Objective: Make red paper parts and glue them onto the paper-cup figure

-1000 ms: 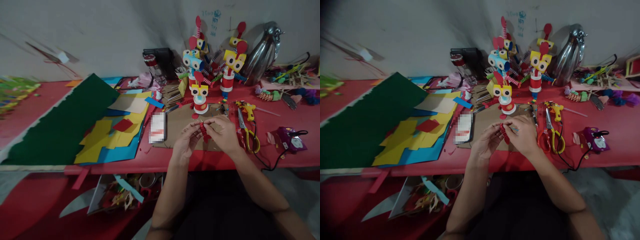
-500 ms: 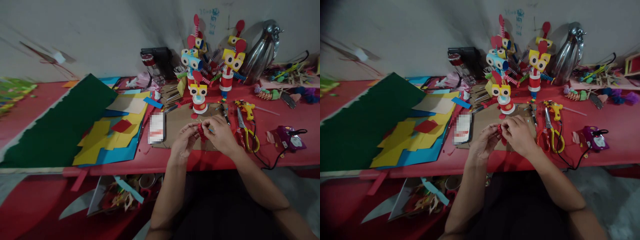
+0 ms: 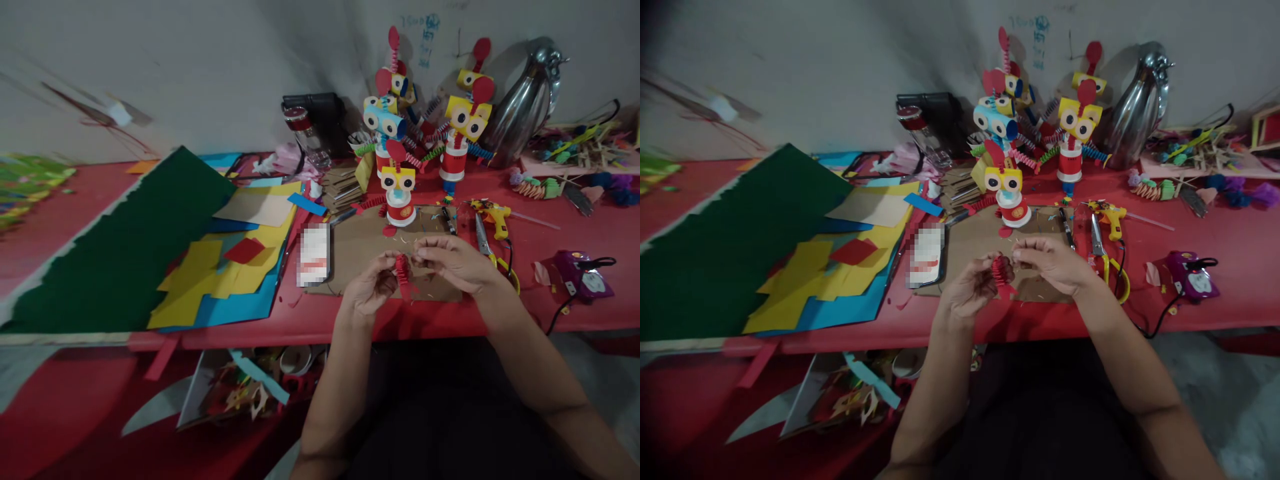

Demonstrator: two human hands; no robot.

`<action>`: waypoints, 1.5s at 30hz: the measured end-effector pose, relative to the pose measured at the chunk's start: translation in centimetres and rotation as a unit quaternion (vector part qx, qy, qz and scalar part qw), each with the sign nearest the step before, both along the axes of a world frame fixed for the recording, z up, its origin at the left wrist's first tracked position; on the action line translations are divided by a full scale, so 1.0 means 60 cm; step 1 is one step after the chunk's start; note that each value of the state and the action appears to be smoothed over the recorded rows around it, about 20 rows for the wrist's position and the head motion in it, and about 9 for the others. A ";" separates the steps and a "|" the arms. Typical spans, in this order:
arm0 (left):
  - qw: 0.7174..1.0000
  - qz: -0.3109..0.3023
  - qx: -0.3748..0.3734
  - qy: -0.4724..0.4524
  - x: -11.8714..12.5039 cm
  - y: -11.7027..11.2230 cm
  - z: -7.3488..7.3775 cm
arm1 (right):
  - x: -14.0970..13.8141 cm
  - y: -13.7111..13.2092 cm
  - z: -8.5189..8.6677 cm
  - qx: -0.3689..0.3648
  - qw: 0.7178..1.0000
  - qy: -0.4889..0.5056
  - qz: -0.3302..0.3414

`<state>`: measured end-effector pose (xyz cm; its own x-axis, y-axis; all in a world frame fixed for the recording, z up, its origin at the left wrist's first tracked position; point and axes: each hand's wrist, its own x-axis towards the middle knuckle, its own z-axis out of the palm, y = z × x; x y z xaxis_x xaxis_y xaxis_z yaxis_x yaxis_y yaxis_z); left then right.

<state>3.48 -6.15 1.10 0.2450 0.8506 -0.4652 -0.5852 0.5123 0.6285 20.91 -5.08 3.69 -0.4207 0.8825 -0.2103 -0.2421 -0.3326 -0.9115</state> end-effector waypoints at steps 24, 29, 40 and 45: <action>0.977 0.142 0.144 0.061 0.025 -0.011 -0.001 | 0.011 -0.017 -0.041 0.275 0.862 -0.325 -0.275; 0.978 0.145 0.142 0.047 0.043 -0.011 -0.004 | -0.024 -0.015 -0.051 0.249 0.932 -0.194 -0.178; 0.964 0.171 0.148 0.138 0.039 -0.003 -0.015 | -0.027 0.003 -0.075 0.162 0.937 -0.124 -0.283; 0.915 0.221 0.210 0.265 0.009 0.031 -0.009 | 0.005 0.054 -0.056 0.184 0.910 -0.158 -0.337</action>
<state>4.02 -4.29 0.53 -0.3308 0.9433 -0.0278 -0.2318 -0.0527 0.9713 21.21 -1.83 0.31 0.2714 0.9529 0.1354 0.0160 0.1362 -0.9906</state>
